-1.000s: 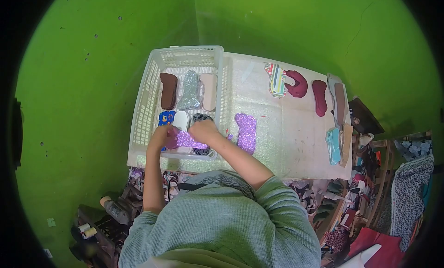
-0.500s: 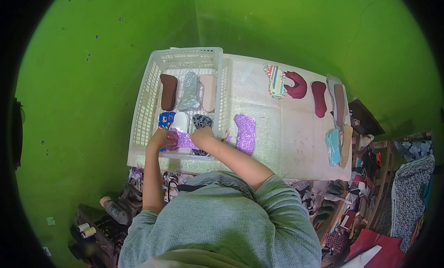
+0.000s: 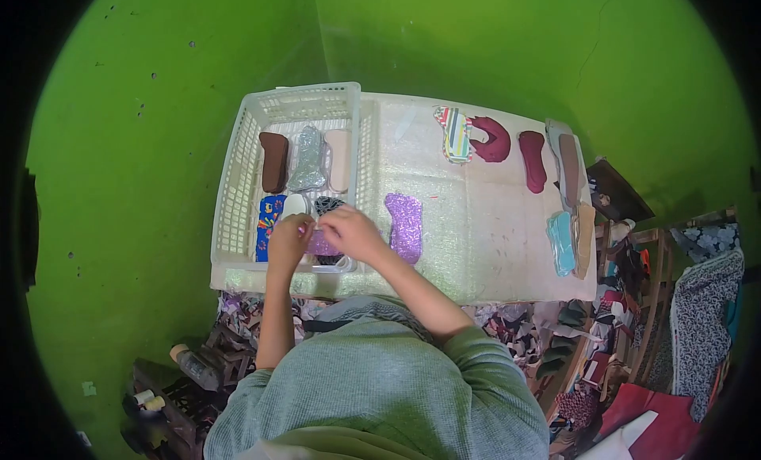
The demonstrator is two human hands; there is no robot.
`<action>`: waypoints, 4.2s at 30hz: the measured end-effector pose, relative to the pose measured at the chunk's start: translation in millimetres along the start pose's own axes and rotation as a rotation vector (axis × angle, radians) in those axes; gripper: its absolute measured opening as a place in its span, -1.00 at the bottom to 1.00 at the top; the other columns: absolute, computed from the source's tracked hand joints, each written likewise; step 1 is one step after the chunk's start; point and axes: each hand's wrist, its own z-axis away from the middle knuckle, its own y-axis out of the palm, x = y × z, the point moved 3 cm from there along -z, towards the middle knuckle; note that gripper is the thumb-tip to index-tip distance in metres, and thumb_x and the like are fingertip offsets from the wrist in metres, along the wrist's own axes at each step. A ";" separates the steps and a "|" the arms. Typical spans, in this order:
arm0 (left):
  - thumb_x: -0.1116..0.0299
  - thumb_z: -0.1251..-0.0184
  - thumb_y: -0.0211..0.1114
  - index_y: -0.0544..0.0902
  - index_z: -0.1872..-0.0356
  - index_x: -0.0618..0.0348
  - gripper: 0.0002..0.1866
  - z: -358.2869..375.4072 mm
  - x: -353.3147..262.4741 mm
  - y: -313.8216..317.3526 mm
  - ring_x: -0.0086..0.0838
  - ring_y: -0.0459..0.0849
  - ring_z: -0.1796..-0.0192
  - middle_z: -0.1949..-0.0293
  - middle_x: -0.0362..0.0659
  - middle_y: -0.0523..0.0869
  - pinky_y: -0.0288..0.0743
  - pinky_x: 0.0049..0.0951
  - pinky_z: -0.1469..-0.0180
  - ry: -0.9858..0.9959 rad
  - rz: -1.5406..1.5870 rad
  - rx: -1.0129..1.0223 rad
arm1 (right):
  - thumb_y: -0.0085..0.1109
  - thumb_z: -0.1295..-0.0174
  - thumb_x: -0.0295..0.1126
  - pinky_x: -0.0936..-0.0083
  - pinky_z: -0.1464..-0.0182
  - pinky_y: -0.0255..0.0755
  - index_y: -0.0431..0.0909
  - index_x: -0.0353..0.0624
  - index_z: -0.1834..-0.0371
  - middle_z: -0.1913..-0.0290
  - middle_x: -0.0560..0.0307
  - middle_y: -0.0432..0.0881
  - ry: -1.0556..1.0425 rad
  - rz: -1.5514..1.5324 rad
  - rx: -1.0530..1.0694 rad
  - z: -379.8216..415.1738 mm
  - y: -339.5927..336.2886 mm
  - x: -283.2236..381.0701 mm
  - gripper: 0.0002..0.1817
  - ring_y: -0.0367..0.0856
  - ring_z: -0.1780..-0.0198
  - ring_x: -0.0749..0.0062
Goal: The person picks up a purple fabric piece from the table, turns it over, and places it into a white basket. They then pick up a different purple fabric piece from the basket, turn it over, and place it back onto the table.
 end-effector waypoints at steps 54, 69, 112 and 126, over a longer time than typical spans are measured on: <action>0.43 0.06 0.32 0.69 0.28 0.02 -0.77 53.4 -89.2 162.9 -0.39 0.64 0.35 0.30 -0.23 0.69 0.51 -0.43 0.31 0.493 0.053 -0.059 | -0.06 -0.28 -0.18 0.57 0.33 0.46 0.46 -0.30 0.10 0.41 0.09 0.60 0.946 -0.526 0.085 161.8 -62.7 -121.7 -0.64 0.59 0.38 0.45; 0.32 -0.16 0.29 0.49 0.19 0.28 -0.71 49.0 -73.1 192.8 -0.61 0.53 0.47 0.45 -0.21 0.62 0.37 -0.61 0.46 -0.343 0.928 0.095 | -0.16 -0.30 -0.40 0.62 0.25 0.42 0.41 -0.19 -0.04 0.23 0.21 0.56 0.875 -0.693 0.037 148.5 -73.3 -110.7 -0.71 0.50 0.25 0.58; 0.39 -0.21 0.27 0.64 0.36 0.35 -0.82 11.2 -78.2 45.8 -0.75 0.43 0.52 0.57 -0.31 0.57 0.30 -0.73 0.46 -0.180 0.922 -0.040 | 0.17 -0.18 -0.36 0.76 0.64 0.24 0.56 -0.27 0.30 0.62 0.36 0.43 0.631 -0.540 -0.209 114.3 -138.3 -53.9 -0.82 0.31 0.63 0.78; 0.49 -0.20 0.23 0.60 0.29 0.36 -0.87 13.8 -38.2 -5.8 -0.73 0.52 0.43 0.49 -0.28 0.62 0.41 -0.71 0.35 -0.158 0.901 -0.026 | 0.13 -0.21 -0.38 0.76 0.52 0.29 0.55 -0.26 0.26 0.53 0.38 0.49 0.573 -0.513 -0.041 72.1 -111.4 -34.5 -0.84 0.34 0.54 0.81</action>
